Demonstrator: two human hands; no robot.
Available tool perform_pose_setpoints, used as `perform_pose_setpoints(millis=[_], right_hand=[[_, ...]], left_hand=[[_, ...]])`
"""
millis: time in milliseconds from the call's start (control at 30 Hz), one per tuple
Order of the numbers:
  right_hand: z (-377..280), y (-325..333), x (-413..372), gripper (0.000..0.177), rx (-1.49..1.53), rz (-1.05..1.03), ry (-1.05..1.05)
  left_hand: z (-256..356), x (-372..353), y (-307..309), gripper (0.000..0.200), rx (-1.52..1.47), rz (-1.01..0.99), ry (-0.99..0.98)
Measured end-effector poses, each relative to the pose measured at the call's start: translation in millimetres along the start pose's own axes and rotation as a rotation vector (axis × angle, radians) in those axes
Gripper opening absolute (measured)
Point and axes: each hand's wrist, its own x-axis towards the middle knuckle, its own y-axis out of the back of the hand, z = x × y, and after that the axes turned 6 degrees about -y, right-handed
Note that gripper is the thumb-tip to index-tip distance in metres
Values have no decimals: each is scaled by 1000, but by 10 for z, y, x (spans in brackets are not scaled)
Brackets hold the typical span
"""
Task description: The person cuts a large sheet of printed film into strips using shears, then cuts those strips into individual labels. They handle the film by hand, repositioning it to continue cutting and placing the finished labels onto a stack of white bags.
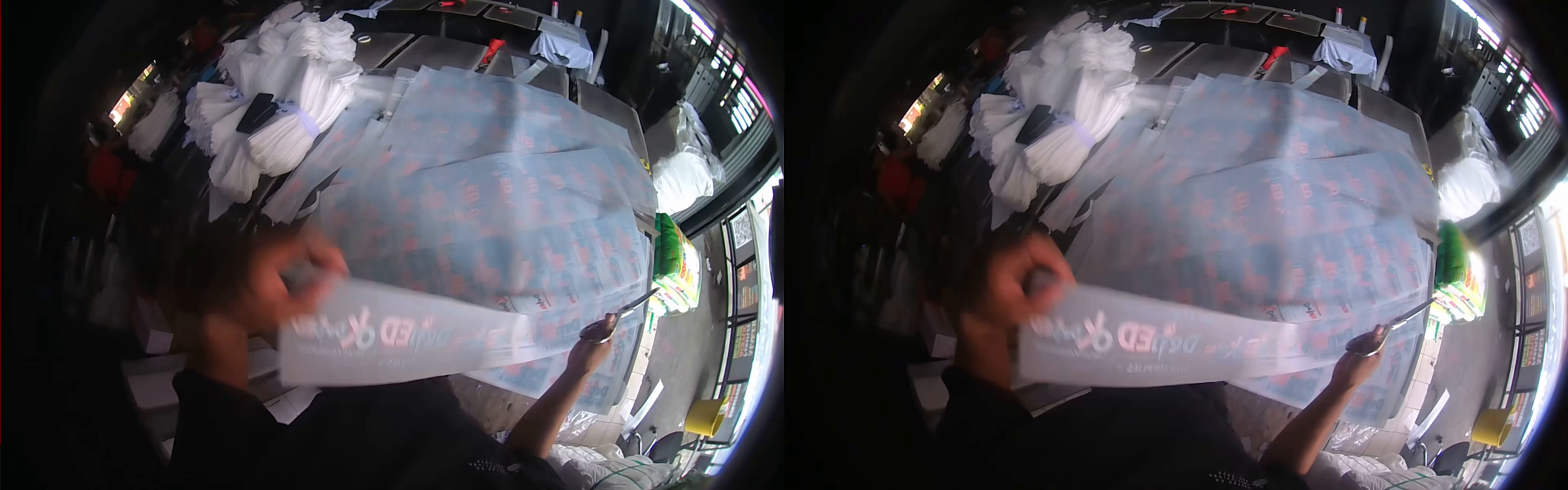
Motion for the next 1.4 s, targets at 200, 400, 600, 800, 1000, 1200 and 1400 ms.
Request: perform_pose_setpoints(millis=[200,400,600,800,1000,1200,1400], right_hand=[[-407,-345,-568,24,-119,18,89],[17,-543,-1241,27,-261,-102,64],[683,-1302,-2253,27,-241,-226,-177],[1124,-1974,-3219,34,-490,-561,-518],[1378,-2092,-3658,42,-507,-930,-759],[1656,-2204,-3861,51,-395,-988,-1112],[1687,-2710,-3903,51,-407,-837,-1148]], left_hand=[[-1214,-335,775,28,-396,272,303],[-2885,-1094,569,28,-536,292,573],[-3880,-1820,394,29,-710,440,782],[-4477,-2259,186,31,-809,504,919],[-4298,-2834,-110,43,-1401,514,945],[-4077,-2343,-1018,41,-1577,645,841],[-3803,-1644,-1351,30,-1279,714,1096]])
